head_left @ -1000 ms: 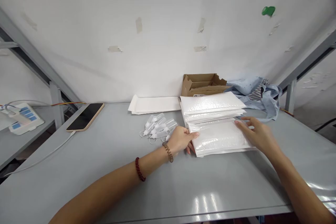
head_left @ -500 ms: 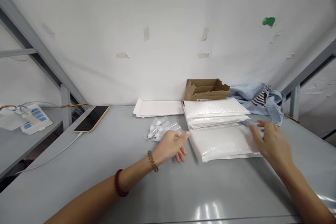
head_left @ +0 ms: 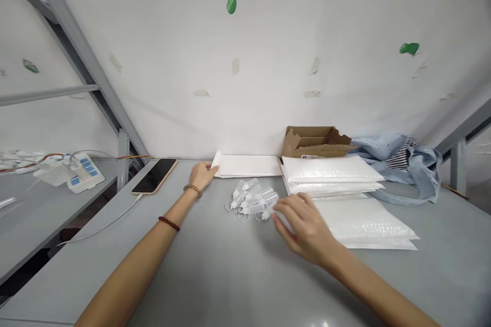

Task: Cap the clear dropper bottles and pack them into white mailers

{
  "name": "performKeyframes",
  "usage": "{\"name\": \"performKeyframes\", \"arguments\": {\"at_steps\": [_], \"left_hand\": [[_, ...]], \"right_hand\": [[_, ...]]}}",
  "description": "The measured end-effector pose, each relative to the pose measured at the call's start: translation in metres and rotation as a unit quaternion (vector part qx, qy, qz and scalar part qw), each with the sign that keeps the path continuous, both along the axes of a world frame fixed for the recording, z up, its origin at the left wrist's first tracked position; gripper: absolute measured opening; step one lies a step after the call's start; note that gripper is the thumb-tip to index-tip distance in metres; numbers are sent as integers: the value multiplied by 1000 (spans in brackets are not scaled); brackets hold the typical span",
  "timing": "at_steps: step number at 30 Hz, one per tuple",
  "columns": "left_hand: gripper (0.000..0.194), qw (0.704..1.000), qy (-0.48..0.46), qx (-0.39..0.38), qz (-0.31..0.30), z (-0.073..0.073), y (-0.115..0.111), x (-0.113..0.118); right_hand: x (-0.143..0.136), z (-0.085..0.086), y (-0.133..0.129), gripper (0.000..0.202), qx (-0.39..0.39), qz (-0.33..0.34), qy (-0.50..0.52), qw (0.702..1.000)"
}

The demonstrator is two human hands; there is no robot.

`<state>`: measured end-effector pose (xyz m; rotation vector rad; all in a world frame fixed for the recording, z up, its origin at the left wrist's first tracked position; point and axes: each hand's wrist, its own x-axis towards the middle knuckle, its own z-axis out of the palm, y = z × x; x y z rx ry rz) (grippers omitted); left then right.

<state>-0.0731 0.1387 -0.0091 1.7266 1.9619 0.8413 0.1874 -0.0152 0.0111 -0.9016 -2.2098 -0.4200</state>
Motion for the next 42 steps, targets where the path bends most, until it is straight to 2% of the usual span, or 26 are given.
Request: {"name": "performKeyframes", "arguments": {"at_steps": [3, 6, 10, 16, 20, 22, 25, 28, 31, 36, 40, 42], "left_hand": [[31, 999, -2, 37, -3, -5, -1, 4], [25, 995, -21, 96, 11, 2, -7, 4], [19, 981, -74, 174, 31, 20, -22, -1], [18, 953, -196, 233, -11, 51, -55, -7], [22, 893, -366, 257, -37, 64, -78, -5], [22, 880, -416, 226, -40, 67, -88, -3], [21, 876, -446, 174, -62, 65, -102, 3], [20, 873, -465, 102, -102, 57, -115, 13], [18, 857, -486, -9, -170, 44, -128, 29], [22, 790, -500, -187, -302, 24, -146, 56], [26, 743, -506, -265, -349, 18, -149, 63], [24, 747, -484, -298, -345, 15, -146, 63]], "right_hand": [[-21, -18, 2, 12, -22, 36, -36, 998], [-21, -28, -1, 13, -38, 36, -28, 998], [-13, -22, -6, 13, -45, 22, 6, 999], [-8, -9, -6, 18, -49, 0, 25, 999], [1, -8, -1, 30, -37, -25, 67, 997], [6, -5, -1, 41, -3, -48, 104, 993], [12, 3, -7, 59, 90, -111, 141, 980], [12, 10, -15, 79, 129, -154, 91, 976], [11, 11, -18, 88, 77, -151, -27, 985], [15, 3, -18, 84, -10, -110, -133, 985], [21, 2, -20, 81, -80, -81, -149, 982], [22, 3, -20, 78, -135, -84, -151, 976]]}}
